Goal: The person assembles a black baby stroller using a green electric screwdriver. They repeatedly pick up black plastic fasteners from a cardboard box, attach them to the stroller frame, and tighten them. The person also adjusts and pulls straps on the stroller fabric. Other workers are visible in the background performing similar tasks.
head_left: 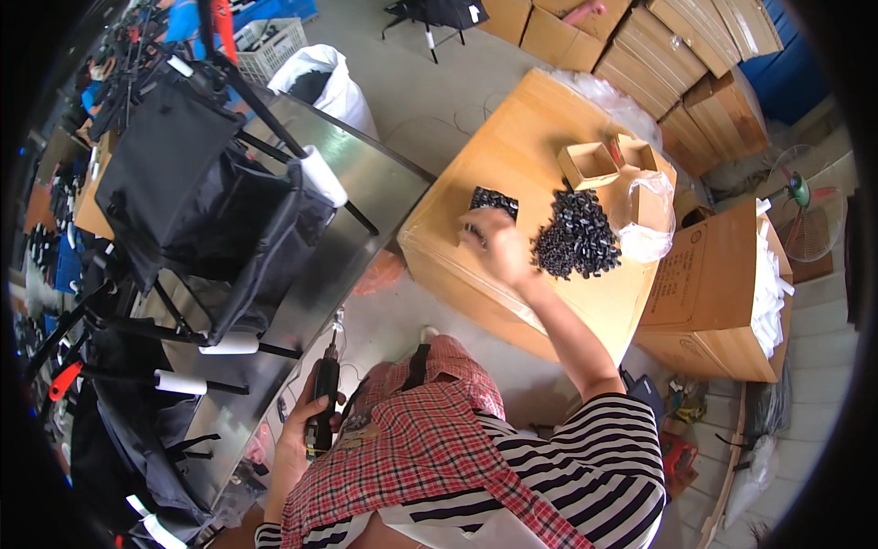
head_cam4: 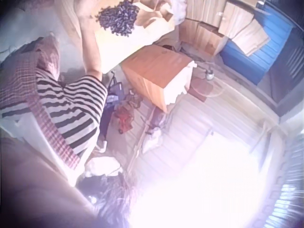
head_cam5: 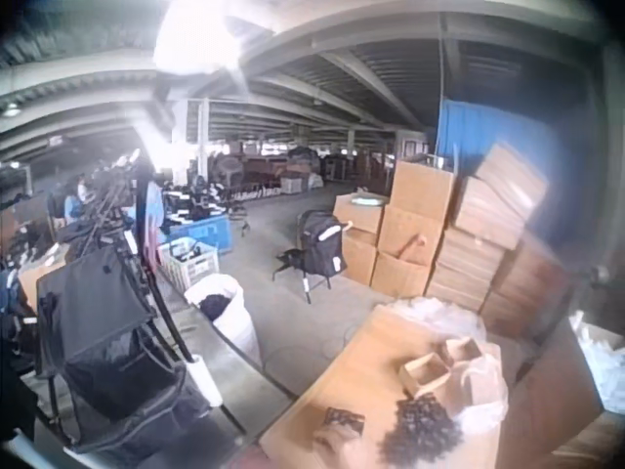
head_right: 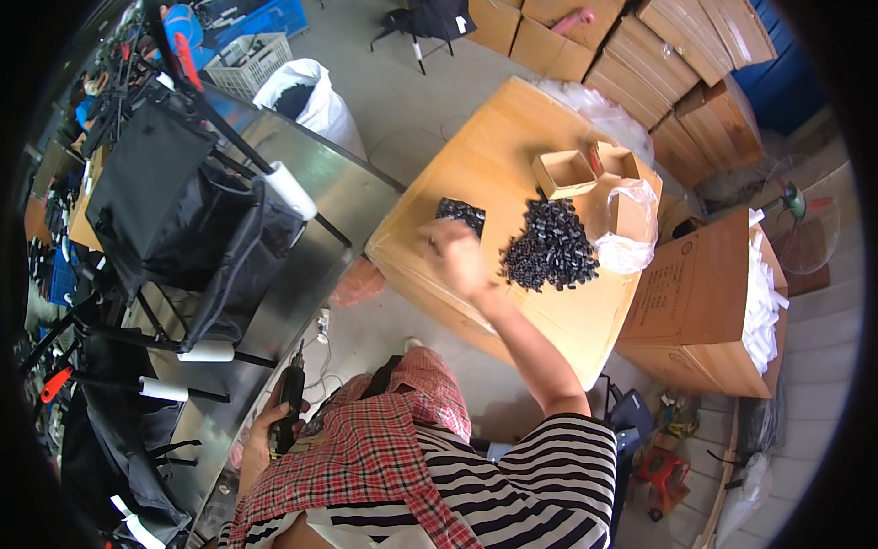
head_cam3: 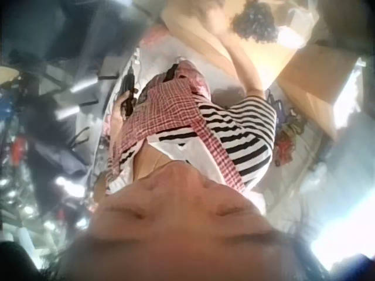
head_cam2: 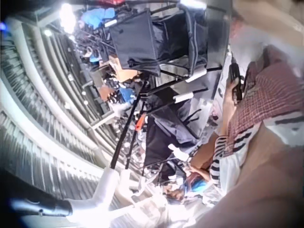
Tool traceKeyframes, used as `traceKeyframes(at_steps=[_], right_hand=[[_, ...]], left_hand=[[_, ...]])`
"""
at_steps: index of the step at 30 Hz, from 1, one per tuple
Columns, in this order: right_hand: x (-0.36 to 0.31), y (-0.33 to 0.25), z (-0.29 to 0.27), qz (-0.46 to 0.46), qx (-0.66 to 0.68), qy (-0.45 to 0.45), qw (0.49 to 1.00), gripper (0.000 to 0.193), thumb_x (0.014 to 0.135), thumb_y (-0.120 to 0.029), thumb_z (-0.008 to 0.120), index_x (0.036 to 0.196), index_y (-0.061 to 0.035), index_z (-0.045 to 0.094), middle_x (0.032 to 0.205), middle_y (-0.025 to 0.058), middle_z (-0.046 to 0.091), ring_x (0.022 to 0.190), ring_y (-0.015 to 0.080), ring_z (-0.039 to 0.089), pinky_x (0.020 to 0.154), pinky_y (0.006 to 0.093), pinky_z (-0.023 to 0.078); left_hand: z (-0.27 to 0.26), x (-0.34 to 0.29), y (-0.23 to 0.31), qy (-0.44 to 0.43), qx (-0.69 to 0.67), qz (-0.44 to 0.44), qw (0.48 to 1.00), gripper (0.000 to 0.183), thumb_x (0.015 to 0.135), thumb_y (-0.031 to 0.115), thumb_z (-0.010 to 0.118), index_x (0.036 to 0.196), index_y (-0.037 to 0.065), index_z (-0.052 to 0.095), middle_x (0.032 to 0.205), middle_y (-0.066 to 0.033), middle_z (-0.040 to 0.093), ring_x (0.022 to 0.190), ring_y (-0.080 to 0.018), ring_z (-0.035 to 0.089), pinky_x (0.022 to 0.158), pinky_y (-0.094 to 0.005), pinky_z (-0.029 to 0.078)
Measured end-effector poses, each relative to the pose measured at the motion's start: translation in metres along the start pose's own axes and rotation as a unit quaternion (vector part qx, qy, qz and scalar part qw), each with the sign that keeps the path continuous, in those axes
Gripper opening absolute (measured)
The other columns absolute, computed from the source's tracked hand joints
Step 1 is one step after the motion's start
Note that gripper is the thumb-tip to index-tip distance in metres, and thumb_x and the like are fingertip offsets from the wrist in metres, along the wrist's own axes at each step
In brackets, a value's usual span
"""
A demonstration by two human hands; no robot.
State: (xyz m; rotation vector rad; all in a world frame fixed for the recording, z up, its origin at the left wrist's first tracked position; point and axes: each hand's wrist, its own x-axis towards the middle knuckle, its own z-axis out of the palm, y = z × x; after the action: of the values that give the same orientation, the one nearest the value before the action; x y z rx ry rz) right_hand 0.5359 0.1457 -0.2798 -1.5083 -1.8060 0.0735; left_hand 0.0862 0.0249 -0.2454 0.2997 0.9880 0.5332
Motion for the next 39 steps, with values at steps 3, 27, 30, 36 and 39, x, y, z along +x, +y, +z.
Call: traceKeyframes(at_steps=[3,27,30,36,39], right_hand=[[-0.009,0.055,-0.013,0.135,-0.033,-0.002,0.99,0.014,0.085,-0.012,0.073,0.095,-0.0029,0.07,0.095,0.0153,0.07,0.091,0.0344,0.067,0.08,0.0417,0.055],[0.029,0.075,0.036,0.245,-0.07,-0.051,0.966,0.022,0.076,-0.023,0.082,0.083,-0.0072,0.068,0.087,0.0102,0.065,0.09,0.0315,0.063,0.085,0.0442,0.048],[0.051,0.045,0.023,0.223,0.091,-0.028,0.97,0.019,0.084,-0.015,0.079,0.088,-0.0025,0.066,0.084,0.0111,0.07,0.081,0.0245,0.07,0.076,0.0362,0.056],[0.113,-0.084,0.026,0.044,0.353,-0.064,0.932,0.015,0.086,-0.003,0.076,0.098,0.0006,0.067,0.083,0.0075,0.072,0.074,0.0129,0.068,0.071,0.0269,0.054],[0.134,-0.154,0.032,-0.098,0.354,-0.068,0.928,0.021,0.082,0.0,0.078,0.102,-0.0003,0.071,0.082,0.0068,0.072,0.072,0.0125,0.066,0.07,0.027,0.053]], left_hand=[[0.024,0.025,-0.002,0.003,0.045,0.002,0.999,0.096,0.08,0.019,0.08,0.159,0.024,0.024,0.101,-0.0128,0.063,0.069,-0.0187,0.06,0.059,-0.0302,0.05],[0.039,0.039,-0.034,0.091,-0.045,0.025,0.995,0.091,0.084,0.013,0.076,0.16,0.015,0.026,0.127,-0.0079,0.058,0.094,-0.015,0.063,0.074,-0.0253,0.052],[0.047,0.034,-0.023,0.094,0.009,0.061,0.994,0.094,0.084,0.014,0.077,0.161,0.016,0.024,0.123,-0.0091,0.059,0.089,-0.0156,0.064,0.073,-0.0258,0.052],[0.097,-0.023,0.034,-0.023,0.064,0.146,0.987,0.117,0.069,0.01,0.084,0.162,0.021,0.015,0.099,-0.0149,0.062,0.067,-0.0193,0.061,0.059,-0.0281,0.049],[0.116,-0.047,0.053,-0.081,0.161,0.285,0.941,0.118,0.076,0.007,0.083,0.163,0.024,0.006,0.085,-0.0076,0.057,0.066,-0.0135,0.058,0.057,-0.0261,0.048]])
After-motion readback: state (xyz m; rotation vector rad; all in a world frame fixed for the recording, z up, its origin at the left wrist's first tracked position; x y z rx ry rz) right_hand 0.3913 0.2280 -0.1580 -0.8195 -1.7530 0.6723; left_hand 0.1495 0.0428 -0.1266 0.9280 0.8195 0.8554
